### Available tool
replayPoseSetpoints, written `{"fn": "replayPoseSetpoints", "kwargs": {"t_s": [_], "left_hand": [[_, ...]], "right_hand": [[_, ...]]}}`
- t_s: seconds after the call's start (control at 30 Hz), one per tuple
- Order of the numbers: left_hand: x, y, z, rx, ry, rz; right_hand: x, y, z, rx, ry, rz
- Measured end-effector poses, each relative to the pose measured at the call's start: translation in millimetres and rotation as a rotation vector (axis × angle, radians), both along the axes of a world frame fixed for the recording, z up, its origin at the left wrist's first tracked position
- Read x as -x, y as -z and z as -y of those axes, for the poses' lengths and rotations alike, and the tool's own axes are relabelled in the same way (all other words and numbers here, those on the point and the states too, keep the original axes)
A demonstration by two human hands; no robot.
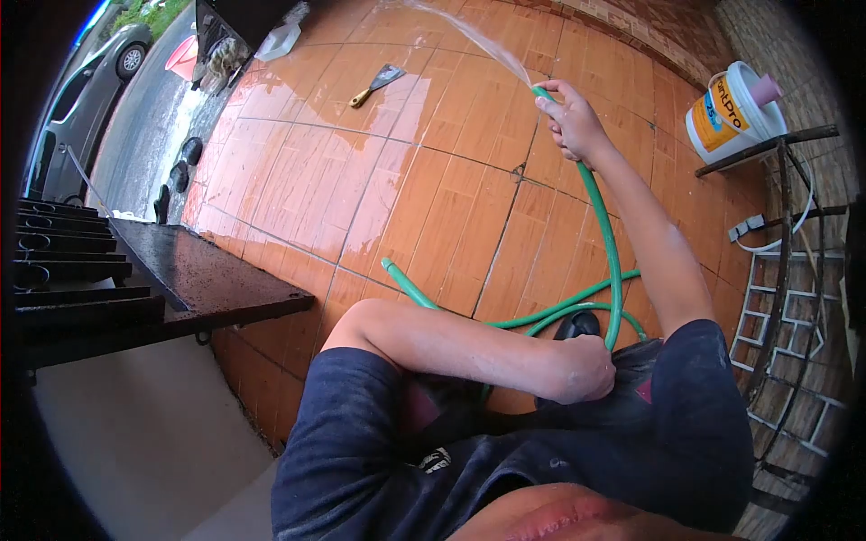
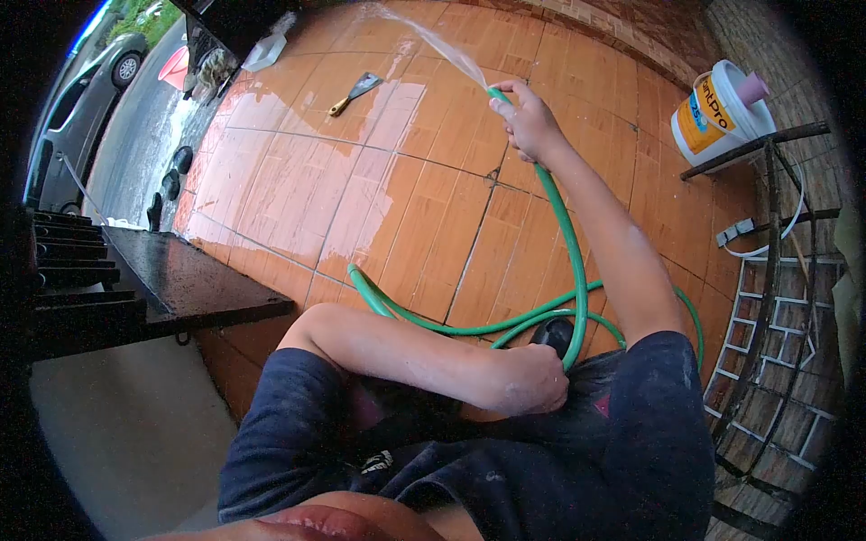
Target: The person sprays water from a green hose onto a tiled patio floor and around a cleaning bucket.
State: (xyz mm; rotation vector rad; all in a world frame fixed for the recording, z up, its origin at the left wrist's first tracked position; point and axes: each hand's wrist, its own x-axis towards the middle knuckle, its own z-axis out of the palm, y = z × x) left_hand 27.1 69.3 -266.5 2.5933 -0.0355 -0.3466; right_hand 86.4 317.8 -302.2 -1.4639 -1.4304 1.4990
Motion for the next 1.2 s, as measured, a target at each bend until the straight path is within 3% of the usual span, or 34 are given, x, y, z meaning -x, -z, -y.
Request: {"fn": "replayPoseSetpoints", "kwargs": {"t_s": [0.3, 0.47, 1.2], "left_hand": [[-1, 0, 3, -0.039, 0.004, -0.011], [5, 3, 3, -0.051, 0.005, 0.127], [4, -3, 2, -0.067, 0.052, 0.052]], "right_hand": [[11, -15, 8, -0.045, 0.014, -0.024], [16, -17, 10, -0.030, -0.028, -0.046], [25, -19, 16, -0.047, -0.085, -0.044]]}}
